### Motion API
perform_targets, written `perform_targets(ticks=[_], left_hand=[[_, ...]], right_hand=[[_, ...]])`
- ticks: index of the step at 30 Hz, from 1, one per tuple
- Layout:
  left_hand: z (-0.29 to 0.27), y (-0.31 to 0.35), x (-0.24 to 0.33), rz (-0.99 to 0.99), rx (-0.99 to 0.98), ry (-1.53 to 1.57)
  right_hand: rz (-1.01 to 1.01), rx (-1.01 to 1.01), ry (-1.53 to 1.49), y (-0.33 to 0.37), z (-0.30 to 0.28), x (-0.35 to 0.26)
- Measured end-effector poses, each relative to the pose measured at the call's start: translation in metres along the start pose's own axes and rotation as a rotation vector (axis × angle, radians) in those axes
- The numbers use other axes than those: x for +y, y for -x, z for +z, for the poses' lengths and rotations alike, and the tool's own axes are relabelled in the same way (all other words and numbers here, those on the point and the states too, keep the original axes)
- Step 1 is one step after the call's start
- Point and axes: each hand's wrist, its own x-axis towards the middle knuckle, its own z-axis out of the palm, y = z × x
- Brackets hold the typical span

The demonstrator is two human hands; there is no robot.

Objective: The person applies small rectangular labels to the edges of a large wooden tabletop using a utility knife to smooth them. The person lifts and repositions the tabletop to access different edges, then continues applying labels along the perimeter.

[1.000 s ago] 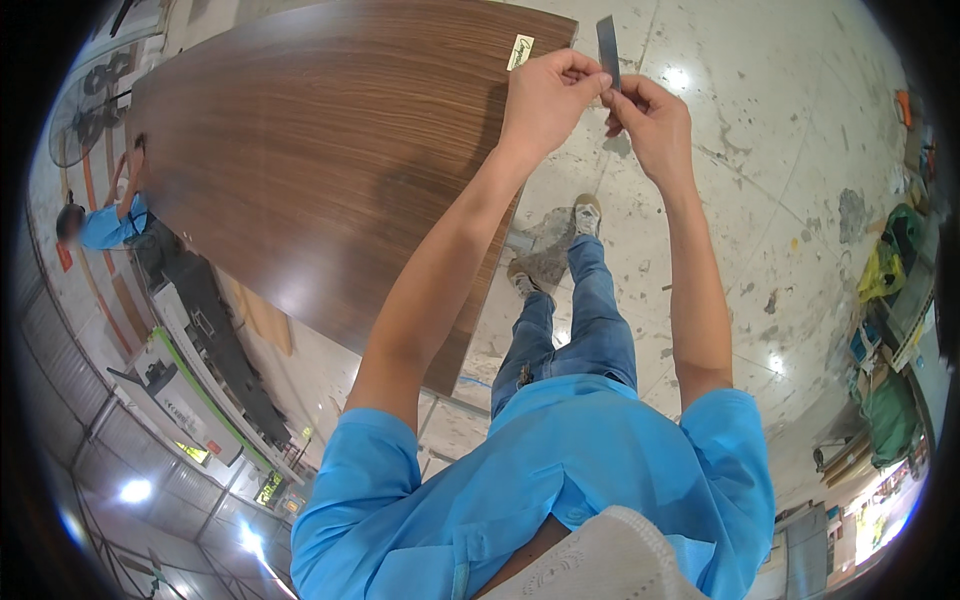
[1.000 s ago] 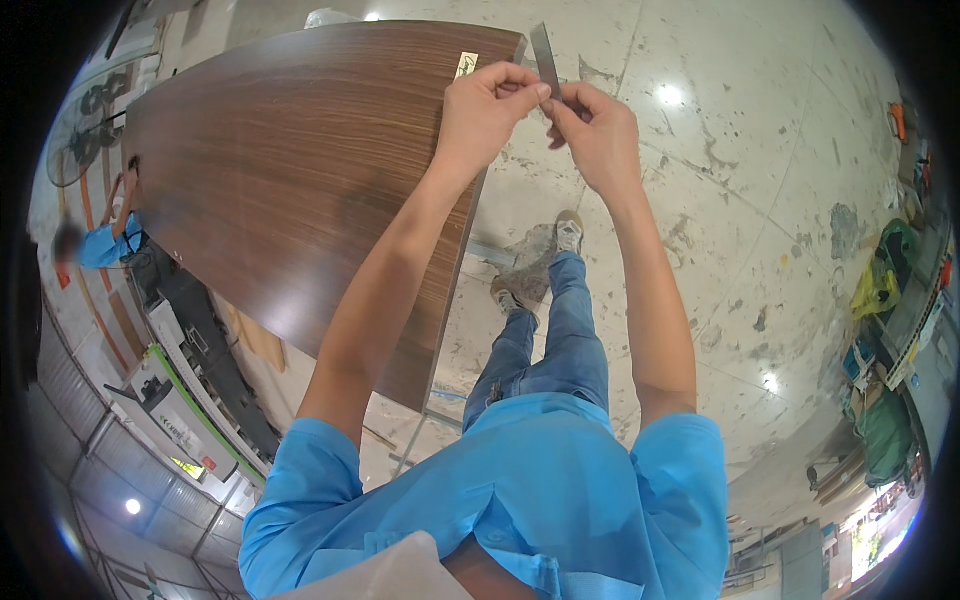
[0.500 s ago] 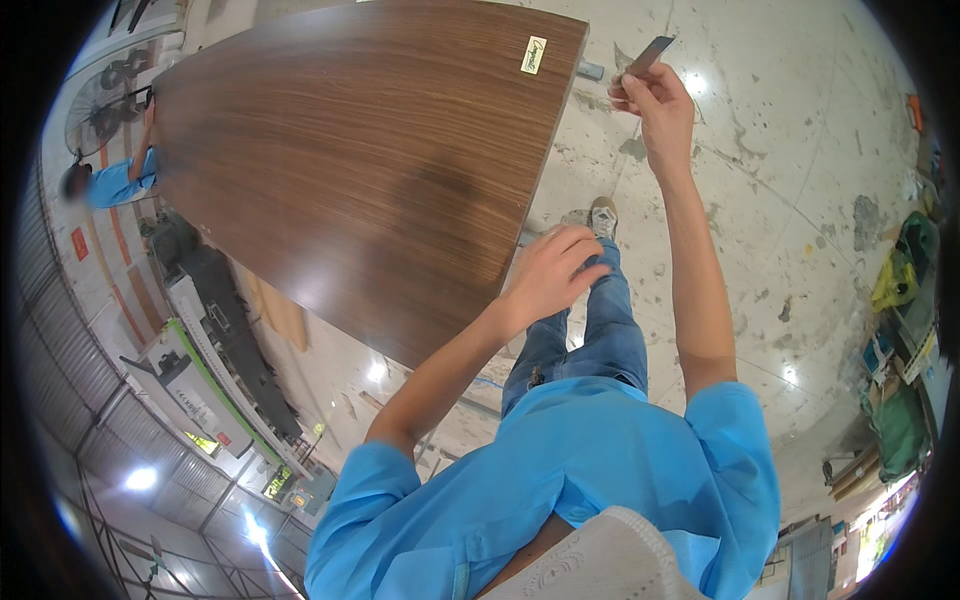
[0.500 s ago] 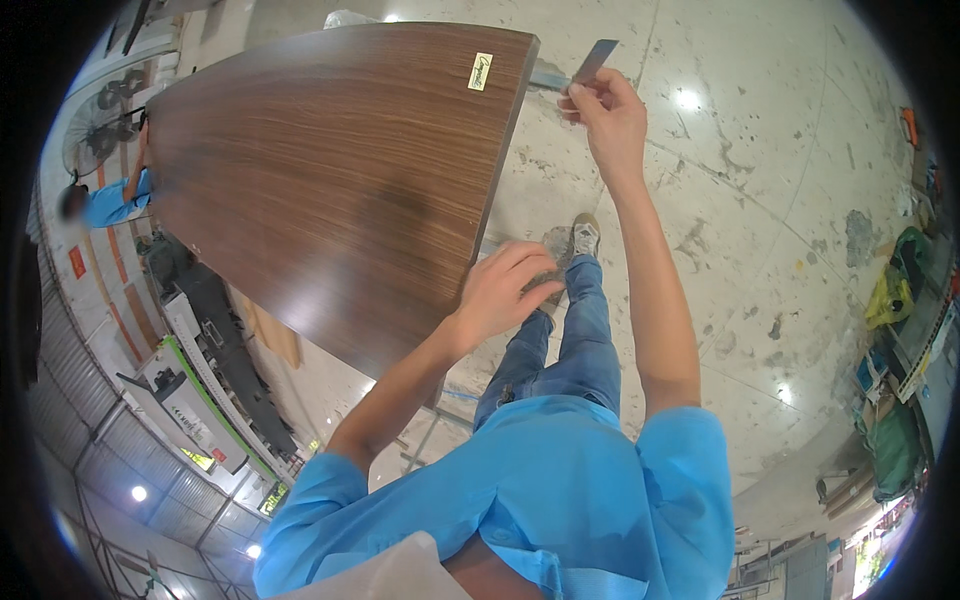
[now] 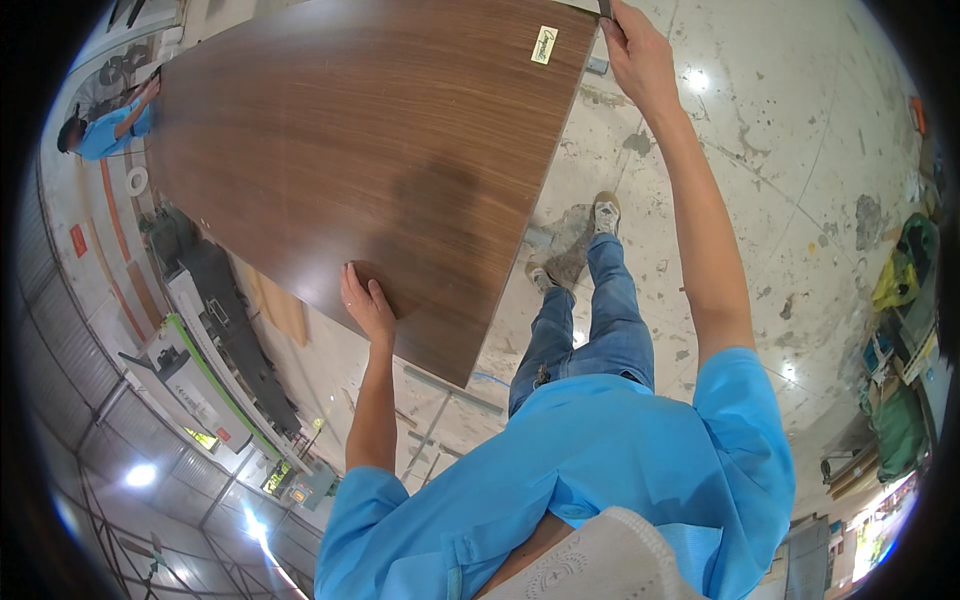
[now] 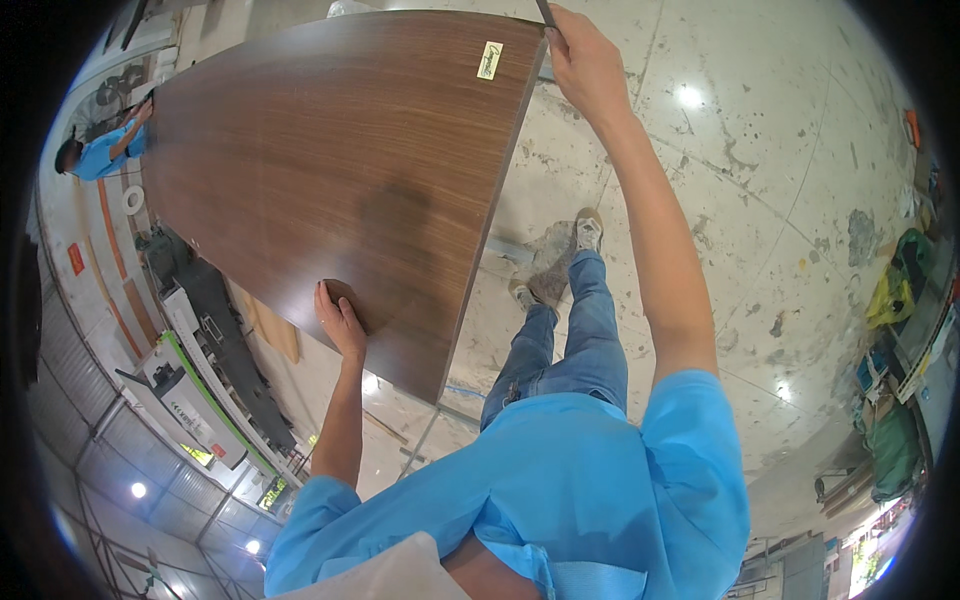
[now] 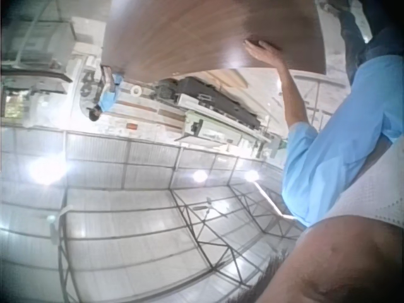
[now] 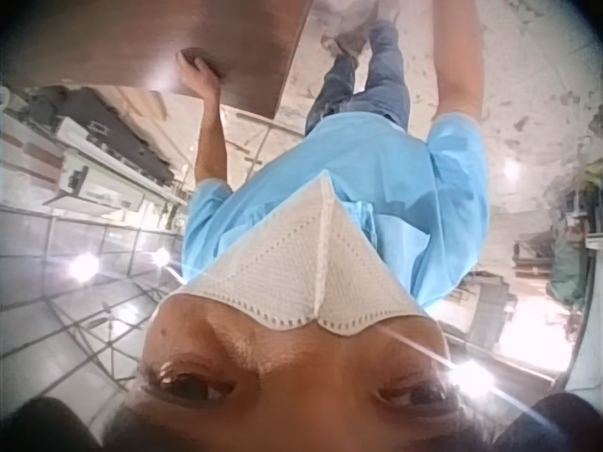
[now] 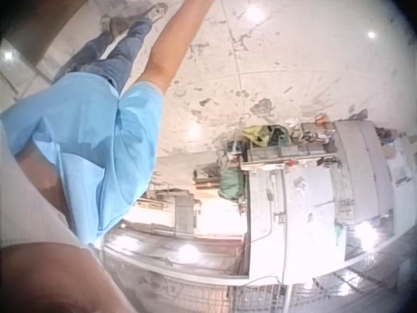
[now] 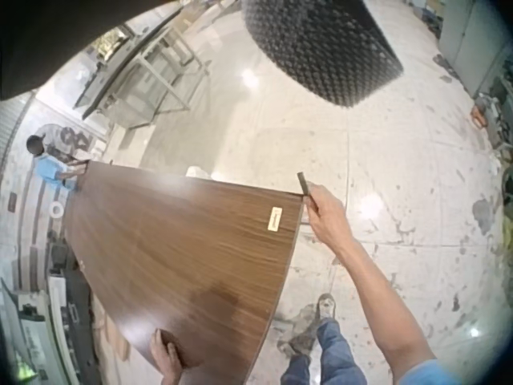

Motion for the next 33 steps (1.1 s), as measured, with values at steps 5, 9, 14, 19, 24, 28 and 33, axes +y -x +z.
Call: perform_targets(ticks=[5,9,14,19,24,28,33], left_hand=[[0.011,0.007,-0.018,0.023,0.052,0.029],[0.008,0.007,-0.015,0.009,0.046,0.047],[0.009,0.005,-0.017,0.001,0.043,0.058],[0.012,0.007,-0.018,0.009,0.049,0.045],[0.010,0.007,-0.014,0.012,0.056,0.024],[0.010,0.009,-0.011,-0.013,0.053,0.065],[0.009,0.008,-0.012,0.000,0.046,0.042]], right_hand=[[-0.044,-0.094,0.136,-0.004,0.000,0.008],[-0.125,-0.193,0.258,0.016,-0.002,0.002],[-0.092,-0.635,0.341,0.106,-0.008,-0.053],[-0.037,-0.337,0.301,0.069,-0.015,-0.036],[0.012,-0.110,0.095,-0.009,-0.014,0.004],[-0.056,-0.084,0.152,-0.014,-0.009,0.005],[-0.218,-0.070,0.293,-0.012,-0.011,0.012]])
